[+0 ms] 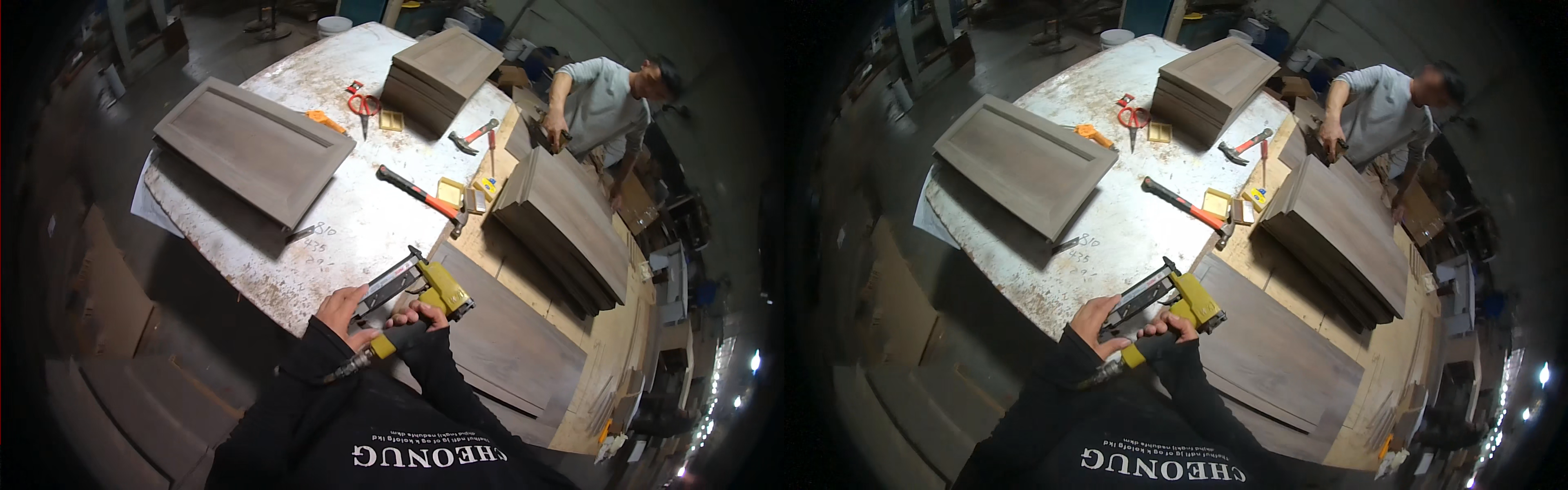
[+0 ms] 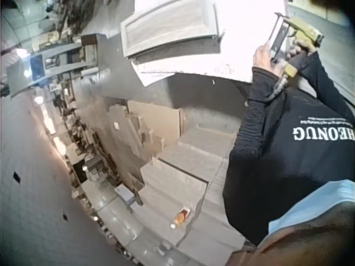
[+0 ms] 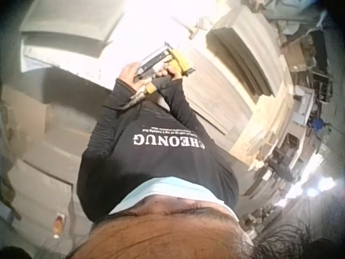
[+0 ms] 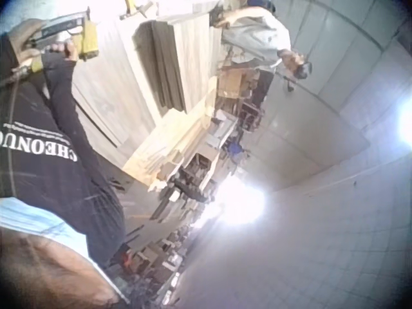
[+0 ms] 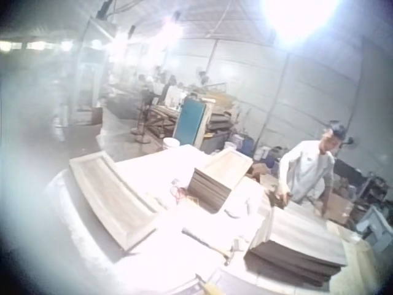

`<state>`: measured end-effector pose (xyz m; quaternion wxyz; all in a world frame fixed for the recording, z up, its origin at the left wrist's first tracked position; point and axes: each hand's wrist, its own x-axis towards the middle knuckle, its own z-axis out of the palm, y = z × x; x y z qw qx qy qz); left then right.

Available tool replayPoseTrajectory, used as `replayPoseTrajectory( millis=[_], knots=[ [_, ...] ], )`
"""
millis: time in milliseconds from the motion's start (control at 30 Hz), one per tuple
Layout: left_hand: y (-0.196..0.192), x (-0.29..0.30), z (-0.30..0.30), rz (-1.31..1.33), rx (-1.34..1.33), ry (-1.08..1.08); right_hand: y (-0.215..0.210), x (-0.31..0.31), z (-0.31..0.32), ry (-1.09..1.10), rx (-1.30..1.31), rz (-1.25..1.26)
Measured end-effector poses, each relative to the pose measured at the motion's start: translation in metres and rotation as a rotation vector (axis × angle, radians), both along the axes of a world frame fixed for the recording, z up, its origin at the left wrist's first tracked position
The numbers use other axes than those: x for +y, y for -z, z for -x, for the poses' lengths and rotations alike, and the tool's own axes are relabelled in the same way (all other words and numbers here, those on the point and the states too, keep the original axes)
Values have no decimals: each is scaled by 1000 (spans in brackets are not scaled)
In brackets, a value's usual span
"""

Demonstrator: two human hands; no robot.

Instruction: The person arranges wooden border strips onto wooden panels by hand and fastens them using a pneumatic nail gun.

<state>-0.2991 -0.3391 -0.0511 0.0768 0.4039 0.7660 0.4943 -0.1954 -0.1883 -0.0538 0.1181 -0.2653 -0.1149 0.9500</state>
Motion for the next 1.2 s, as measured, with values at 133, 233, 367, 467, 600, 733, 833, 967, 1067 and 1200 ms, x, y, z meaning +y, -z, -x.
replayPoseTrajectory(
  millis=[133, 233, 367, 467, 600, 733, 833, 967, 1067, 1200],
  knots=[
    [-23, 15, -8, -104, 229, -93, -31, -2, -19, -32, 286, 3],
    [-45, 12, -21, -142, 317, -116, -33, -6, -31, -43, 456, 22],
    [-61, 8, -29, -152, 390, -85, -37, -7, -41, -56, 560, 1],
    [-69, 6, -33, -130, 516, -72, -40, -4, -45, -55, 599, 1],
    [-70, 0, -34, -180, 502, -81, -47, 6, -47, -11, 587, -19],
    [-78, -3, -35, -189, 490, -37, -47, 12, -50, 0, 588, -8],
    [-85, -7, -37, -192, 491, -8, -45, 12, -48, -26, 669, 37],
    [-86, -10, -38, -214, 463, 17, -45, 12, -48, -42, 702, 95],
    [-84, -12, -36, -196, 443, 23, -43, 13, -47, -51, 697, 85],
    [-70, -18, -26, -350, -89, 9, -40, 13, -48, -53, 681, 38]
  ],
)
